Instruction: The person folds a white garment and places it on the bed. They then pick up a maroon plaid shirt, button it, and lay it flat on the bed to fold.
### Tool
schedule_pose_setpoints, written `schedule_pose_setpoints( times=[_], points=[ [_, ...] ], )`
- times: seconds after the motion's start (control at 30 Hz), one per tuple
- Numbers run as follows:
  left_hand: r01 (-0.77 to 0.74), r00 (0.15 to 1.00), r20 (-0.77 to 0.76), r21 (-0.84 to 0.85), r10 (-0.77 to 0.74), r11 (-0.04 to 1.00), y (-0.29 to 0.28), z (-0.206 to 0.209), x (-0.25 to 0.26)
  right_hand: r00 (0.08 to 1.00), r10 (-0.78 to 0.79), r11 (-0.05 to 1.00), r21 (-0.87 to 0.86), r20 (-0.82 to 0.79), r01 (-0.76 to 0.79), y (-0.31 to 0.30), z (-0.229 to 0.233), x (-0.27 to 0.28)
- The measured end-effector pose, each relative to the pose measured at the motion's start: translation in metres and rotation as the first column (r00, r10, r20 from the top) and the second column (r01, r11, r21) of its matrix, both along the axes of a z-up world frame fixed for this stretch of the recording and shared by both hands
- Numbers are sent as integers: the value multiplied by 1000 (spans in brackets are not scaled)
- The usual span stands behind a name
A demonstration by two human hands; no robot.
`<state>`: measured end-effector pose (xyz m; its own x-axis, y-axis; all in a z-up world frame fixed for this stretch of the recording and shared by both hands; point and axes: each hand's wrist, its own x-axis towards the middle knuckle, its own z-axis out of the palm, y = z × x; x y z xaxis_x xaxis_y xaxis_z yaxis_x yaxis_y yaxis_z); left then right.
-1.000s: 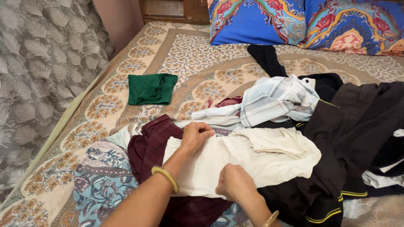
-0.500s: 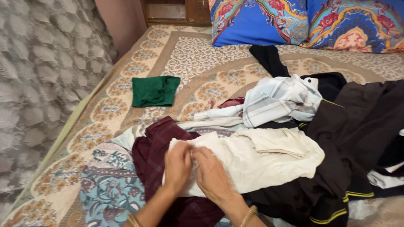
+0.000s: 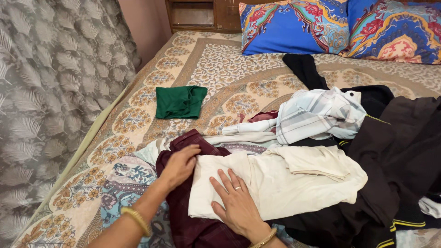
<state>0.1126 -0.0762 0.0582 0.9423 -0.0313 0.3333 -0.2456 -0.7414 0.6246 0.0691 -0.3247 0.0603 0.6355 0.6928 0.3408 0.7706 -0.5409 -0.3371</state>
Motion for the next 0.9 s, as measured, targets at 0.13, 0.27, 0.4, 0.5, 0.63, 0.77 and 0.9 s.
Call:
schedule_pose_setpoints(
  times=[0.13,0.27,0.4,0.5,0.63,0.77,0.9],
  points=[
    [-98,980,-167,67,108,993,-9,4,-29,999,-28,998,-56,-41,25,5,6,6],
    [-38,996,-75,145,49,989,-18,-13,-36,999,-22,997,-69,-25,20,5,6,9],
    [-251,961,147,114,233,961,-17,-10,-12,1000,-20,998,-57,-15,19,3,1,8],
    [-261,963,88,57,256,964,-46,-11,-13,997,-52,997,-54,62,56,3,-2,13],
    [-39,998,46,186,31,982,-86,-28,-21,972,-167,947,-246,164,204,3,-6,35],
    [-65,998,43,464,50,884,-98,-54,-23,958,-205,966,-113,200,231,-15,-24,30],
    [-124,987,-7,588,158,799,-71,-60,-26,942,-270,954,-76,199,289,-14,-32,36]
  ],
)
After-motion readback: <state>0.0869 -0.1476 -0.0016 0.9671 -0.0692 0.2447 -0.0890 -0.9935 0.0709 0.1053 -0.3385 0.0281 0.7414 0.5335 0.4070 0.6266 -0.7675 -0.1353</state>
